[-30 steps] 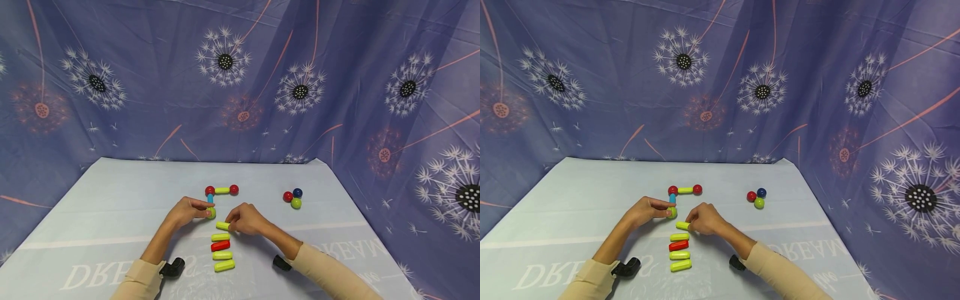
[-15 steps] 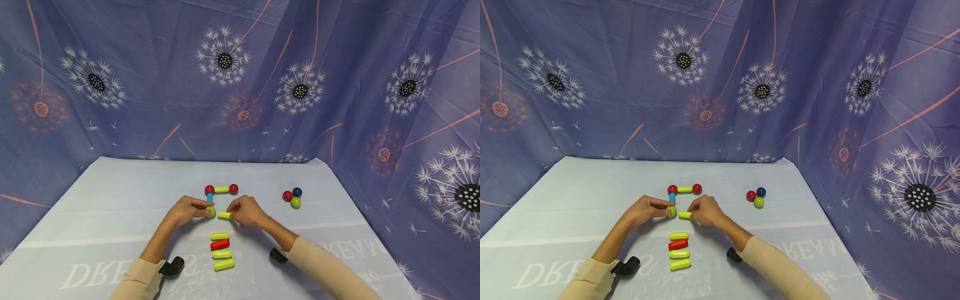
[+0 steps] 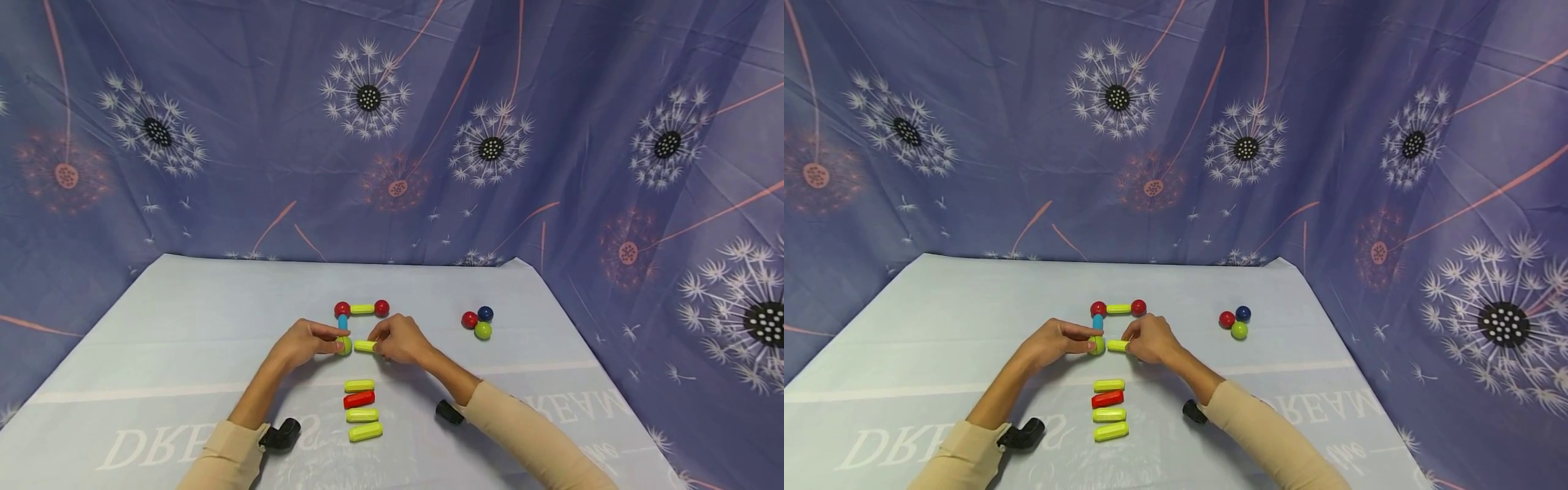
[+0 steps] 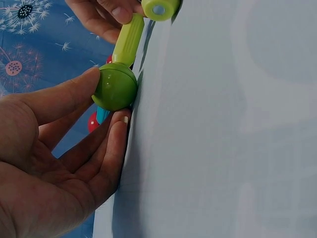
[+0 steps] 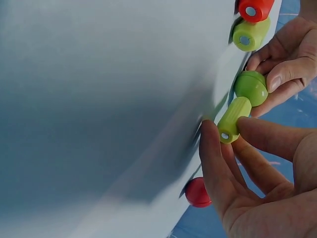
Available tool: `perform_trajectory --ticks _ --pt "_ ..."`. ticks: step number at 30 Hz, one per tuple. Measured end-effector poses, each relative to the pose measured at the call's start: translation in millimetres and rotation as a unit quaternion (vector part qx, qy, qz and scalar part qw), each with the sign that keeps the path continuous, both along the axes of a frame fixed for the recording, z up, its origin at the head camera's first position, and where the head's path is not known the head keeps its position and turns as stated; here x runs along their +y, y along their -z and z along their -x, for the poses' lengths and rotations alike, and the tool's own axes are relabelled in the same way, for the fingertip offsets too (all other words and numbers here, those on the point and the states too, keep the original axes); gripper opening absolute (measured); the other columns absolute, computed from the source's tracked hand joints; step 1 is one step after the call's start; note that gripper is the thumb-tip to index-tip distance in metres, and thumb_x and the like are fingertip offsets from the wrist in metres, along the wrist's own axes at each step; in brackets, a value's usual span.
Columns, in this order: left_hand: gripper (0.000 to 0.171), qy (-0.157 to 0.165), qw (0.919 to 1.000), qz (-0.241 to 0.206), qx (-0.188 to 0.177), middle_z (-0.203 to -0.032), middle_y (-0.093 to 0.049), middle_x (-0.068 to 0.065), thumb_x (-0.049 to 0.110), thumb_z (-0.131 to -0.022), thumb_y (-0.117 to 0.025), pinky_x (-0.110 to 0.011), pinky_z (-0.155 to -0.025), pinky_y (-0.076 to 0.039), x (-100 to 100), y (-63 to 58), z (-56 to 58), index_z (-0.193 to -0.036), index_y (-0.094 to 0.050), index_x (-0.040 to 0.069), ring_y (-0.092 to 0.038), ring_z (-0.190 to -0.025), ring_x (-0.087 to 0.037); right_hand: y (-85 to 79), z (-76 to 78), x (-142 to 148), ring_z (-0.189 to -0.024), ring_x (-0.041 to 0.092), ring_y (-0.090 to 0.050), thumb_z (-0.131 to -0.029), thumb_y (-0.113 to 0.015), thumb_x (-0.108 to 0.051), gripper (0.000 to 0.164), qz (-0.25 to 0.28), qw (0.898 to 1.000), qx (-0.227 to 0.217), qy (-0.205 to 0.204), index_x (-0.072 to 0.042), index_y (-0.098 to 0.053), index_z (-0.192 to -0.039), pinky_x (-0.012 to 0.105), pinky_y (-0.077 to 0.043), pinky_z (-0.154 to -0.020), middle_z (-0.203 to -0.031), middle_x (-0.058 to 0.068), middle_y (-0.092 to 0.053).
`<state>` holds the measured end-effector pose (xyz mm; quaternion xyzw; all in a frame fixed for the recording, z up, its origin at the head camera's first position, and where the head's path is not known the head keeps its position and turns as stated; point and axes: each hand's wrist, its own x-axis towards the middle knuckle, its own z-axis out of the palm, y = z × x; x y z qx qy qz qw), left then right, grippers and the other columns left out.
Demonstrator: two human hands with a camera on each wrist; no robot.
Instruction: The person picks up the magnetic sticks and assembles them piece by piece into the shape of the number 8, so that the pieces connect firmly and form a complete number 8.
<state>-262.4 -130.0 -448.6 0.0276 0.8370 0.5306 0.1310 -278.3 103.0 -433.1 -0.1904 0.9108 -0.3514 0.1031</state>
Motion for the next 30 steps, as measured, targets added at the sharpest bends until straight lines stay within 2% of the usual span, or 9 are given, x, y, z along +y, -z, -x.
perform_trajectory --ticks 9,20,30 --pt "0.032 0.004 0.9999 -0.006 0.009 -0.107 -0.078 -0.003 0.022 -0.085 -0.082 -0.034 -0.085 -0.05 -0.4 -1.6 -2.9 -0.115 -0.079 0.012 -0.064 -0.1 -0.017 -2.8 0.2 -4.2 -0.056 0.011 -0.063 -0.085 -0.074 -0.003 0.015 0.001 1.0 0.001 0.005 -0.007 -0.08 -0.098 0.025 -0.051 -0.053 -0.08 0.001 -0.071" --pt "0.03 0.001 0.9999 -0.008 0.009 -0.108 -0.077 -0.005 0.02 -0.086 -0.081 -0.032 -0.083 -0.051 0.0 -1.8 -2.1 -0.115 -0.079 0.011 -0.064 -0.099 -0.017 0.4 1.4 -3.9 -0.056 0.014 -0.065 -0.088 -0.072 -0.004 0.012 0.025 0.999 -0.005 0.022 -0.006 -0.079 -0.097 0.026 -0.055 -0.052 -0.079 0.001 -0.07" --pt "0.031 -0.003 1.0 0.002 0.003 -0.11 -0.077 -0.003 0.023 -0.086 -0.082 -0.038 -0.087 -0.051 0.6 -0.5 -2.0 -0.116 -0.079 0.014 -0.064 -0.103 -0.018 -0.6 0.2 -3.6 -0.058 0.017 -0.066 -0.088 -0.073 -0.004 0.011 0.028 0.999 -0.003 0.024 -0.007 -0.079 -0.097 0.026 -0.055 -0.052 -0.078 0.001 -0.07"
